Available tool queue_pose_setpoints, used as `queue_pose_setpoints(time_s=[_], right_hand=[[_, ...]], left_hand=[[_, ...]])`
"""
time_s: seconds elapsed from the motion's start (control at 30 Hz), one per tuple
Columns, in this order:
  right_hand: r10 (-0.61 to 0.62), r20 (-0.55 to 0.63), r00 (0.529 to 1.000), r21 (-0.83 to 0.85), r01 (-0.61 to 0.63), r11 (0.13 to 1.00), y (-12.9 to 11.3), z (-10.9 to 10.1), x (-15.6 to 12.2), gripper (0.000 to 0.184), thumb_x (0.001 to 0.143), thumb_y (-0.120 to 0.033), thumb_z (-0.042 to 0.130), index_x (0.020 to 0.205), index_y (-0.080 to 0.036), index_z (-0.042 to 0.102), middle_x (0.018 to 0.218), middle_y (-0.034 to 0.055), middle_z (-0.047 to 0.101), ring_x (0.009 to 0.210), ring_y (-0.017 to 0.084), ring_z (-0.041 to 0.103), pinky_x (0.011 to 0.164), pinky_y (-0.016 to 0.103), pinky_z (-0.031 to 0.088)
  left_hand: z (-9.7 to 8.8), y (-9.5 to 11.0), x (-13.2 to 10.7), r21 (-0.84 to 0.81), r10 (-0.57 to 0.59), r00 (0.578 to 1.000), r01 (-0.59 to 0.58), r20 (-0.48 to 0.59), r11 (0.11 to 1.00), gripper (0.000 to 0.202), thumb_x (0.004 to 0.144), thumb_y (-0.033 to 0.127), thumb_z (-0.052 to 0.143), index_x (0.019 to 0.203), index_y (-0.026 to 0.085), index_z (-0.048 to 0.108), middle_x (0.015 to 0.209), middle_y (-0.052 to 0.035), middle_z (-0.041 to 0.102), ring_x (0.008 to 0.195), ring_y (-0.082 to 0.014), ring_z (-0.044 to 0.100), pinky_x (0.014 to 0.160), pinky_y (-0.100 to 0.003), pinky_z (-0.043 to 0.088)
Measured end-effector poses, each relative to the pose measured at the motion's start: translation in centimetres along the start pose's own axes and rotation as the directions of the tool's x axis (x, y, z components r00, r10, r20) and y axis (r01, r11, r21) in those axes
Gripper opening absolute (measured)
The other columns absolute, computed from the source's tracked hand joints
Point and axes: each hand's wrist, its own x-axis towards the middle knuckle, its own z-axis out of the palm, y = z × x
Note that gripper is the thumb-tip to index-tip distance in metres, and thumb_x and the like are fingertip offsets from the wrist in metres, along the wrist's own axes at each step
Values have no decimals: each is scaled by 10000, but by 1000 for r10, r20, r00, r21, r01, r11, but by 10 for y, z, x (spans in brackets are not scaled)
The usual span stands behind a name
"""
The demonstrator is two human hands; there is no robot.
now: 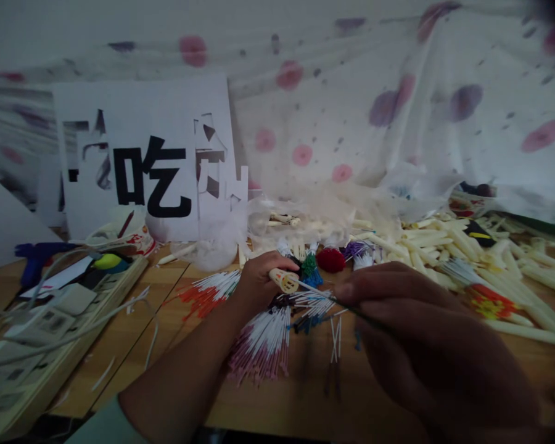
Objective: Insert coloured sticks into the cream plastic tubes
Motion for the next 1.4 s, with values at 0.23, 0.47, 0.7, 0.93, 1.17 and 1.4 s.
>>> queue_pose_setpoints(time_s=[0.23, 0.47, 0.7, 0.93, 1.17, 1.4], right_hand=[[-112, 67, 991, 11, 112, 994, 17, 17, 9, 261, 785, -96, 564, 975, -272, 542, 878, 39, 677, 791, 141, 652, 671, 272, 557], [-161, -3, 987, -69, 161, 985, 34, 42, 4, 275, 752, -77, 612, 971, -238, 570, 881, 37, 631, 797, 150, 595, 704, 317, 522], [-151, -13, 989, -241, 143, 960, 46, 44, 5, 232, 744, -82, 620, 915, -239, 603, 860, 26, 561, 785, 151, 541, 662, 313, 474], [-78, -64, 995, -176, 66, 982, 51, 49, 8, 117, 746, -110, 616, 797, -214, 599, 813, 23, 542, 769, 145, 536, 655, 310, 468], [204, -103, 973, 7, -205, 979, 52, 58, 8, 87, 753, -138, 607, 741, -216, 642, 819, 25, 572, 777, 143, 575, 683, 317, 483], [355, -26, 935, 270, -335, 902, 52, 66, 2, 127, 806, -182, 560, 810, -224, 680, 996, 55, 599, 983, 175, 573, 862, 386, 470]], left_hand=[[0, 9, 0, 29, -29, 997, 27, 74, 999, 131, 770, 322, 584, 735, 229, 669, 718, -8, 654, 668, -152, 570, 672, -279, 450], [-9, 1, -1, 63, 117, 987, -124, 112, 990, 407, 770, 576, 544, 883, 200, 652, 795, -38, 623, 733, -172, 544, 704, -294, 430], [-19, 0, -2, 92, 223, 973, -227, 55, 970, 511, 889, 575, 306, 1008, 186, 615, 861, -56, 549, 848, -182, 505, 788, -313, 398], [-15, -3, -3, 192, 248, 967, -234, -52, 953, 454, 861, 568, 399, 940, 189, 635, 829, -53, 544, 824, -182, 496, 760, -310, 399], [-16, -3, -2, 283, 234, 967, -196, -105, 939, 457, 840, 586, 425, 889, 192, 650, 806, -55, 538, 808, -187, 501, 741, -313, 402], [-17, -4, -1, 294, 255, 958, -208, -131, 933, 426, 841, 565, 446, 857, 183, 635, 793, -48, 531, 797, -183, 494, 733, -313, 393]])
